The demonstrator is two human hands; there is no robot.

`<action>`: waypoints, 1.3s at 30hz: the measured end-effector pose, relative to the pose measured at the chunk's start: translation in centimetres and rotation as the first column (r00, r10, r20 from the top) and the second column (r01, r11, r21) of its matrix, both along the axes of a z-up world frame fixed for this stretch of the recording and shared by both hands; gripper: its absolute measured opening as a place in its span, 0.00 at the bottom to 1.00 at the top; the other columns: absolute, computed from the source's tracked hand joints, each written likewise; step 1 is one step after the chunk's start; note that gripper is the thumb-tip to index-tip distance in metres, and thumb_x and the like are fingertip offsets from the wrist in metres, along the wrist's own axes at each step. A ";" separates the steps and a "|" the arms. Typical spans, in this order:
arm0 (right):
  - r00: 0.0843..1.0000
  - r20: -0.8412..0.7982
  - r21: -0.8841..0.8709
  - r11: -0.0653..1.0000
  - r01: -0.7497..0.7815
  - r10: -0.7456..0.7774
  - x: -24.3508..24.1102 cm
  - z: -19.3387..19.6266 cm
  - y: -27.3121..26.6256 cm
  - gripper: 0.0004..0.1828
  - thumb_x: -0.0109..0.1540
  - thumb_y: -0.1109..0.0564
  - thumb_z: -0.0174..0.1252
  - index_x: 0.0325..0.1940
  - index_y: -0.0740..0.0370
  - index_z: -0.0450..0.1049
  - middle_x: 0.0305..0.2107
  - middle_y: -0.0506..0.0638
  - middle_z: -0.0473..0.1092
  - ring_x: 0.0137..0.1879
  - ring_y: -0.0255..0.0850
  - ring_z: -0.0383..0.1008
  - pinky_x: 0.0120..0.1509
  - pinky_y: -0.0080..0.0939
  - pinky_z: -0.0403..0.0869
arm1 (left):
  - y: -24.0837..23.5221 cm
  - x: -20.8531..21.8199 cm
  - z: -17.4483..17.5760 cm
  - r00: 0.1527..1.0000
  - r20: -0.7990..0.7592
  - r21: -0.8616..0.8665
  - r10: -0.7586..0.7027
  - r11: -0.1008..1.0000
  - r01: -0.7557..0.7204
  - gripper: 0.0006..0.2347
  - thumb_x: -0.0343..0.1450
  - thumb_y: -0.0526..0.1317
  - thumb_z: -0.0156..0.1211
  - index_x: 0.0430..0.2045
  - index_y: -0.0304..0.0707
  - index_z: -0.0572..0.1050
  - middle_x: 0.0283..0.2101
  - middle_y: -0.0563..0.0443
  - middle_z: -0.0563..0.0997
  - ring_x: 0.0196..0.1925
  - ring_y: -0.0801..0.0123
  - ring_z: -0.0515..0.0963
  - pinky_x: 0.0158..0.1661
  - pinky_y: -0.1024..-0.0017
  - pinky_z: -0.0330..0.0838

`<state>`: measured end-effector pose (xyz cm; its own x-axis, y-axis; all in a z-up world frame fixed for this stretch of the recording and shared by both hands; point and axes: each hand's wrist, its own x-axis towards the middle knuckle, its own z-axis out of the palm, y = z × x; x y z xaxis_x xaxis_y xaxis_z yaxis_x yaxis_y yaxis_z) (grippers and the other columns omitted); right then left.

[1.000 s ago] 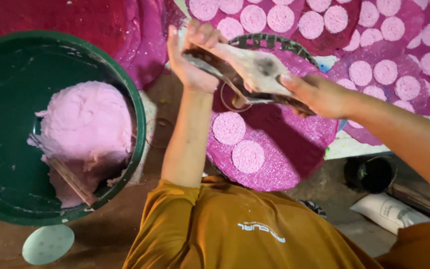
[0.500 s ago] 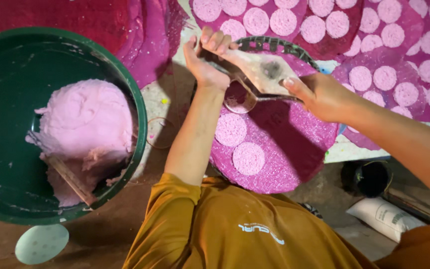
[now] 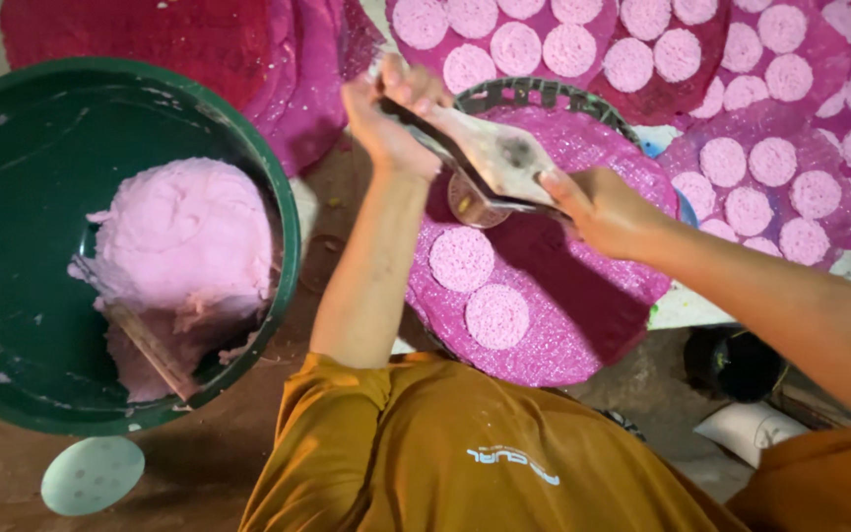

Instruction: The person prepares pink cookies by pressing a circular mold into pink dough on a large flat surface, then placing the small discs onto another surface while frequently scraping pink paste from a tool into a green bucket.

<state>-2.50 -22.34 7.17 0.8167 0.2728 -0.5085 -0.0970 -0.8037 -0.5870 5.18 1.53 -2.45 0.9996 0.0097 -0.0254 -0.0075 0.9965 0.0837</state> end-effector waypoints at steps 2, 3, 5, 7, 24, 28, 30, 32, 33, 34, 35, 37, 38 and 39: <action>0.998 -0.065 -0.245 0.970 -0.003 -0.013 0.6 1.0 -0.5 0.41 0.71 0.30 0.33 0.30 0.68 0.74 0.19 0.59 0.68 0.26 0.52 0.70 0.34 0.55 0.71 | -1.3 -0.3 0.2 0.997 -0.078 -0.036 0.005 0.999 -0.007 0.11 0.68 0.49 0.41 0.17 0.46 0.62 0.16 0.59 0.61 0.19 0.71 0.61 0.30 0.66 0.61; 0.995 -0.092 -0.364 0.931 -0.007 -0.029 0.9 1.4 -0.7 0.42 0.71 0.30 0.31 0.31 0.67 0.75 0.20 0.60 0.68 0.27 0.53 0.70 0.34 0.57 0.72 | -1.8 -0.1 0.4 0.994 -0.107 -0.058 0.002 0.998 -0.008 0.11 0.68 0.49 0.40 0.17 0.46 0.61 0.16 0.59 0.61 0.19 0.70 0.61 0.31 0.67 0.61; 0.997 0.074 -0.298 0.955 -0.003 0.026 1.2 1.7 -0.8 0.40 0.70 0.30 0.35 0.34 0.68 0.76 0.20 0.62 0.70 0.29 0.56 0.73 0.39 0.57 0.71 | -2.1 0.5 0.8 0.991 -0.130 -0.076 0.011 0.997 -0.021 0.11 0.67 0.49 0.40 0.16 0.47 0.61 0.16 0.59 0.60 0.19 0.70 0.60 0.31 0.67 0.61; 0.983 0.176 -0.243 0.970 0.002 0.043 1.3 1.4 -0.9 0.39 0.70 0.31 0.37 0.37 0.68 0.77 0.22 0.64 0.71 0.31 0.57 0.74 0.42 0.58 0.71 | -1.8 1.6 1.2 0.993 -0.117 -0.065 0.034 0.997 -0.042 0.12 0.67 0.49 0.40 0.15 0.48 0.60 0.15 0.60 0.60 0.18 0.70 0.60 0.30 0.66 0.60; 0.932 0.330 0.448 0.894 -0.015 -0.150 -2.0 -4.7 -1.4 0.34 0.71 0.31 0.42 0.48 0.67 0.74 0.20 0.46 0.65 0.25 0.32 0.63 0.27 0.37 0.62 | 3.2 -1.5 1.8 0.997 -0.049 0.549 -0.057 0.832 0.074 0.21 0.71 0.56 0.36 0.42 0.42 0.72 0.44 0.48 0.78 0.46 0.66 0.78 0.50 0.66 0.73; 0.898 0.308 0.655 0.755 0.040 -0.315 -4.8 -4.3 -2.8 0.40 0.69 0.24 0.38 0.41 0.65 0.72 0.18 0.45 0.61 0.22 0.31 0.57 0.25 0.35 0.55 | 0.4 -6.4 -0.6 0.981 0.180 0.983 0.068 -0.044 -0.178 0.22 0.74 0.50 0.57 0.59 0.35 0.70 0.53 0.39 0.76 0.53 0.60 0.75 0.54 0.58 0.73; 0.879 0.265 0.771 0.634 0.053 -0.397 -6.2 -4.8 -3.5 0.41 0.71 0.21 0.38 0.37 0.63 0.68 0.19 0.45 0.62 0.23 0.31 0.60 0.26 0.35 0.58 | -1.4 -8.9 -1.7 0.940 0.340 0.827 -0.004 -0.474 -0.302 0.31 0.67 0.50 0.68 0.62 0.38 0.64 0.57 0.37 0.74 0.59 0.52 0.74 0.59 0.53 0.72; 0.822 0.296 0.785 0.614 0.081 -0.486 -7.7 -6.0 -4.4 0.44 0.68 0.19 0.36 0.38 0.64 0.70 0.19 0.45 0.62 0.23 0.31 0.60 0.26 0.34 0.57 | -3.1 -10.4 -2.2 0.952 0.298 0.636 -0.065 -0.731 -0.249 0.45 0.56 0.55 0.78 0.64 0.34 0.59 0.56 0.30 0.70 0.57 0.39 0.68 0.52 0.43 0.64; 0.788 0.310 0.794 0.601 0.093 -0.531 -8.5 -6.9 -5.0 0.46 0.67 0.18 0.36 0.38 0.64 0.71 0.19 0.45 0.63 0.22 0.32 0.60 0.25 0.33 0.56 | -3.6 -10.6 -2.2 0.951 0.301 0.620 -0.064 -0.745 -0.246 0.46 0.56 0.55 0.78 0.65 0.34 0.58 0.56 0.31 0.70 0.58 0.39 0.68 0.53 0.43 0.63; 0.773 0.292 0.822 0.561 0.098 -0.563 -9.3 -8.0 -5.6 0.46 0.66 0.17 0.37 0.38 0.64 0.71 0.21 0.46 0.64 0.23 0.33 0.61 0.25 0.34 0.57 | -4.1 -10.8 -2.1 0.951 0.304 0.604 -0.062 -0.759 -0.243 0.47 0.56 0.55 0.78 0.66 0.33 0.57 0.57 0.32 0.69 0.58 0.39 0.68 0.53 0.43 0.63; 0.757 0.272 0.849 0.519 0.102 -0.594 -10.1 -9.1 -6.5 0.46 0.66 0.17 0.37 0.38 0.64 0.70 0.22 0.47 0.64 0.23 0.34 0.62 0.25 0.34 0.58 | -4.4 -10.7 -1.9 0.950 0.307 0.589 -0.061 -0.771 -0.241 0.48 0.56 0.54 0.78 0.68 0.33 0.56 0.57 0.33 0.69 0.59 0.40 0.67 0.54 0.44 0.62; 0.720 0.217 0.895 0.428 0.123 -0.659 -11.6 -11.4 -8.4 0.45 0.66 0.17 0.39 0.40 0.64 0.69 0.24 0.48 0.64 0.25 0.36 0.63 0.26 0.35 0.59 | -4.5 -10.6 -1.2 0.978 0.198 0.602 -0.060 -0.780 -0.169 0.48 0.54 0.54 0.78 0.66 0.32 0.57 0.56 0.33 0.69 0.59 0.41 0.67 0.56 0.45 0.61; 0.699 0.181 0.915 0.379 0.138 -0.692 -12.4 -12.3 -9.5 0.45 0.66 0.17 0.40 0.41 0.64 0.69 0.25 0.48 0.64 0.27 0.37 0.64 0.28 0.36 0.59 | -4.5 -10.4 -0.8 0.988 0.143 0.606 -0.058 -0.784 -0.133 0.48 0.53 0.54 0.78 0.65 0.31 0.57 0.56 0.33 0.69 0.59 0.42 0.67 0.57 0.46 0.60; 0.677 0.144 0.932 0.330 0.153 -0.722 -13.2 -13.1 -10.6 0.45 0.66 0.16 0.40 0.43 0.64 0.68 0.26 0.48 0.63 0.29 0.38 0.64 0.29 0.36 0.59 | -4.5 -10.2 -0.4 0.987 0.146 0.584 -0.066 -0.800 -0.140 0.48 0.54 0.53 0.78 0.65 0.31 0.57 0.56 0.34 0.70 0.60 0.43 0.67 0.58 0.47 0.60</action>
